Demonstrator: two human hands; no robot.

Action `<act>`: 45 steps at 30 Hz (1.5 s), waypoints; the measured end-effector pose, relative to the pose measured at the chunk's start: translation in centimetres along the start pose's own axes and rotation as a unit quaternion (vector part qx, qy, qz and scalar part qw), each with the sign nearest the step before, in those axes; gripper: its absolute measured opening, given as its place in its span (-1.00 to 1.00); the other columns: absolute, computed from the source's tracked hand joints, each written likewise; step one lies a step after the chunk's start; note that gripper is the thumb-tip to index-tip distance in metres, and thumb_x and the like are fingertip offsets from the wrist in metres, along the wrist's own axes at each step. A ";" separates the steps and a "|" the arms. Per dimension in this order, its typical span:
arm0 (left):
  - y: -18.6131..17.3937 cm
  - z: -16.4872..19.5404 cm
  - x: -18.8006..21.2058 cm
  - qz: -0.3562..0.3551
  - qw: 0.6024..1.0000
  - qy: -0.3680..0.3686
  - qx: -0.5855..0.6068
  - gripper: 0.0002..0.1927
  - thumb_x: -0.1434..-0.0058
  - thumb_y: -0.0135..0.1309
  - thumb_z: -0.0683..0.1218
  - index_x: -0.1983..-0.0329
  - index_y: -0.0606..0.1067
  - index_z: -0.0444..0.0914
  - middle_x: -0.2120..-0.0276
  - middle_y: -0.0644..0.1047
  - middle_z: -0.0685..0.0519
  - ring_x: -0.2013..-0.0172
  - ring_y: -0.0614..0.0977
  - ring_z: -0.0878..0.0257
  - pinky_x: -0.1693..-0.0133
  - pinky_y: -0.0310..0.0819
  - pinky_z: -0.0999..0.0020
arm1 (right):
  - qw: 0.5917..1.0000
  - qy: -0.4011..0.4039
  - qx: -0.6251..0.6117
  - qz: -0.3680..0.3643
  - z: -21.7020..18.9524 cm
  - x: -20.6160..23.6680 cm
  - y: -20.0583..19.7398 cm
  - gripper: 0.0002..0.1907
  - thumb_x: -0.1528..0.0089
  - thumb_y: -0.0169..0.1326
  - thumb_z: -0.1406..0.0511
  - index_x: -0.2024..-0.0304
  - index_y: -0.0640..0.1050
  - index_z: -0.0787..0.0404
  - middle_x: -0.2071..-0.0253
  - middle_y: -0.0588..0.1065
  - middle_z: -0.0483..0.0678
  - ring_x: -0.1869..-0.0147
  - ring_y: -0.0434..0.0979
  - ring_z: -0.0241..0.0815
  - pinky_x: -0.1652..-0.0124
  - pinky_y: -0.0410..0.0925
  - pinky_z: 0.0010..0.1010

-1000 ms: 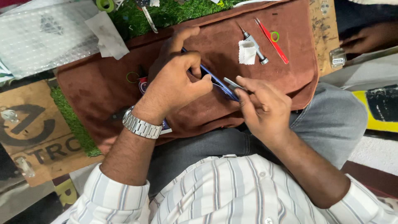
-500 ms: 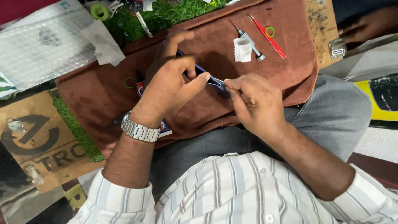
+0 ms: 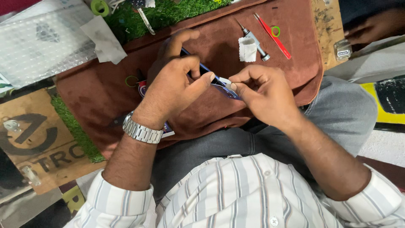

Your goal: The person uses a metal prying tool to separate the back cover of a blue smartphone. They then use a hot air gun to heat the edges of the back cover to loosen the adhesive. Finally, they remove the back cover and set it aside.

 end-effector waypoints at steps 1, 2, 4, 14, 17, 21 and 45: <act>-0.3 0.6 0.1 0.026 0.998 0.055 -0.027 -0.61 -0.16 0.30 -0.01 0.59 0.38 -0.29 -0.33 0.33 0.03 0.25 0.59 0.19 0.28 0.52 0.34 | 0.999 0.022 -0.022 -0.012 0.3 -0.2 0.0 -0.93 -0.30 0.16 0.47 0.18 0.62 0.36 0.33 0.59 -0.18 0.32 0.51 -0.53 0.33 0.39 -0.66; -0.6 1.2 0.2 0.051 0.991 0.110 -0.054 -0.60 -0.16 0.32 -0.04 0.61 0.39 -0.29 -0.31 0.33 0.00 0.12 0.56 0.14 0.22 0.51 0.32 | 0.998 0.044 -0.043 -0.024 0.6 -0.5 -0.1 -0.93 -0.29 0.16 0.46 0.19 0.62 0.36 0.35 0.58 -0.17 0.33 0.51 -0.51 0.35 0.40 -0.66; -0.7 1.5 0.5 0.068 0.983 0.156 -0.068 -0.60 -0.19 0.34 -0.06 0.60 0.40 -0.28 -0.30 0.33 -0.03 0.03 0.55 0.14 0.19 0.51 0.33 | 0.995 0.068 -0.055 -0.044 1.0 -0.9 -0.1 -0.93 -0.28 0.17 0.46 0.20 0.62 0.36 0.38 0.57 -0.15 0.36 0.51 -0.50 0.37 0.39 -0.65; -0.3 0.4 0.4 0.044 0.992 0.113 -0.022 -0.59 -0.25 0.33 -0.07 0.55 0.37 -0.31 -0.35 0.35 -0.04 0.40 0.57 0.29 0.38 0.46 0.42 | 1.000 -0.009 -0.006 0.004 0.3 0.9 -0.3 -0.89 -0.34 0.11 0.47 0.09 0.61 0.38 0.25 0.60 -0.13 0.23 0.56 -0.47 0.24 0.46 -0.64; -0.2 0.1 0.3 0.032 0.995 0.095 0.013 -0.59 -0.25 0.31 -0.08 0.54 0.35 -0.33 -0.36 0.34 -0.06 0.48 0.53 0.30 0.41 0.42 0.41 | 0.997 -0.049 0.012 0.065 0.0 2.0 -0.1 -0.87 -0.34 0.12 0.46 0.06 0.59 0.36 0.19 0.59 -0.11 0.20 0.62 -0.44 0.27 0.48 -0.61; 0.2 -0.3 0.1 0.006 0.996 0.070 0.054 -0.62 -0.25 0.26 -0.11 0.53 0.34 -0.32 -0.37 0.30 -0.08 0.50 0.53 0.34 0.44 0.41 0.43 | 0.974 -0.127 0.162 0.095 -1.1 2.3 0.1 -0.86 -0.30 0.21 0.47 0.08 0.62 0.31 0.20 0.59 0.01 0.29 0.67 -0.30 0.36 0.49 -0.52; -0.6 0.8 0.5 0.053 0.989 0.135 -0.040 -0.60 -0.22 0.35 -0.06 0.54 0.38 -0.29 -0.36 0.34 -0.03 0.31 0.58 0.29 0.32 0.50 0.41 | 0.927 -0.229 0.251 0.161 -2.3 4.7 -0.3 -0.86 -0.32 0.22 0.49 0.07 0.59 0.33 0.17 0.60 0.06 0.16 0.65 -0.07 0.16 0.46 -0.34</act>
Point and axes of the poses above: each hand's wrist, its own x-axis away from the middle knuckle, its own y-axis out of the palm, z = x × y, the point moved 6 cm from there along -x, towards the middle knuckle
